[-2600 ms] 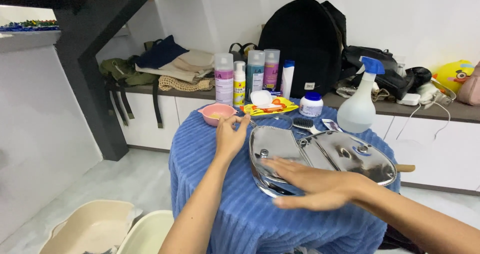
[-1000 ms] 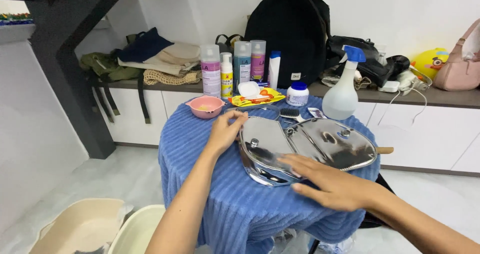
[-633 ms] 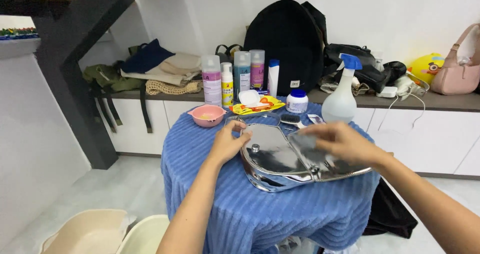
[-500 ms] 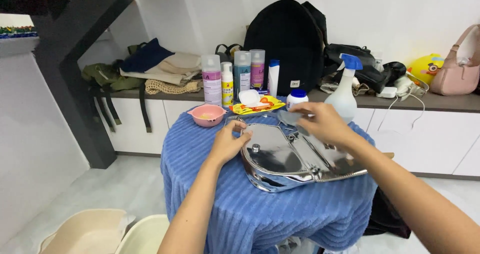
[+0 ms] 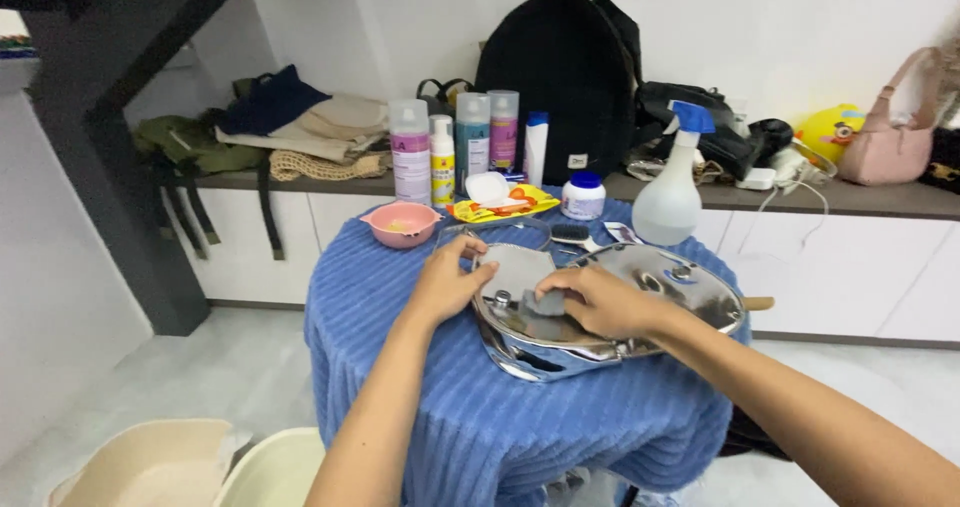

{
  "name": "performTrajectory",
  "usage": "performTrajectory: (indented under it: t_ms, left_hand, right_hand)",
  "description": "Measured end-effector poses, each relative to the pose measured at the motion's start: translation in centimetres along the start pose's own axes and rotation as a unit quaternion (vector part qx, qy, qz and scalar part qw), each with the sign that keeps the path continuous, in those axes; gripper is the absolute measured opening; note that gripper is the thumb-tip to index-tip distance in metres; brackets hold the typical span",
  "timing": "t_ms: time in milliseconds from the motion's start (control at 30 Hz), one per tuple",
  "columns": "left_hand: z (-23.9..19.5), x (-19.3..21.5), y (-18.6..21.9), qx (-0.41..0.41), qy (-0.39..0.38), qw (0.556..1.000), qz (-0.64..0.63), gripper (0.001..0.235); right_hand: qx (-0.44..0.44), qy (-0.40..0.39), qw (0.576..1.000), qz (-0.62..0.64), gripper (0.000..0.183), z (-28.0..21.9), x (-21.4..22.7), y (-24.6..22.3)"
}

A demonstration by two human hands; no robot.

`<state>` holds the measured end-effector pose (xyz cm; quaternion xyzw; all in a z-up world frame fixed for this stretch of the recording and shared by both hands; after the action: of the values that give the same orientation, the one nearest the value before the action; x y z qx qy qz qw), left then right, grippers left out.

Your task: Cleaning a silver metallic bag using a cloth and cleaning solution.

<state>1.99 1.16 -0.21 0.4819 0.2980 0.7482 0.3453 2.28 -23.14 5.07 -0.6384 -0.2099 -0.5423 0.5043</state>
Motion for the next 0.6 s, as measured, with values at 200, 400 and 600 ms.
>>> performTrajectory:
  t_ms: [200,400,600]
  left_hand:
    - [-0.2,0.0,0.1,-0.006,0.000,1.000,0.003,0.034]
    - [-0.3,0.2,0.2,0.008,0.001,1.000,-0.013,0.026]
    - [-0.8,0.6,0.9,-0.021,-0.009,0.999,0.028,0.030]
  right_hand:
    - [0.000,-0.061,0.996,0.060,0.043,-6.5,1.5,-1.0]
    - [-0.117,0.067,0.966,0.218,0.032,-3.9,6.3,-2.3]
    - [-0.066,0.205,0.971,0.101,0.043,9.4,2.0,5.9]
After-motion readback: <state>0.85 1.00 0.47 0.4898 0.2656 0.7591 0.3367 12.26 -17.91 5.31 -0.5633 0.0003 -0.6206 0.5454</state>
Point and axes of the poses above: each hand's wrist, its own z-axis towards the middle knuckle, its own x-axis out of the back of the hand, y = z × x, the point moved 2 cm from there along z, towards the middle knuckle, and after that the axes turned 9 degrees about -y, right-handed, at the moved point
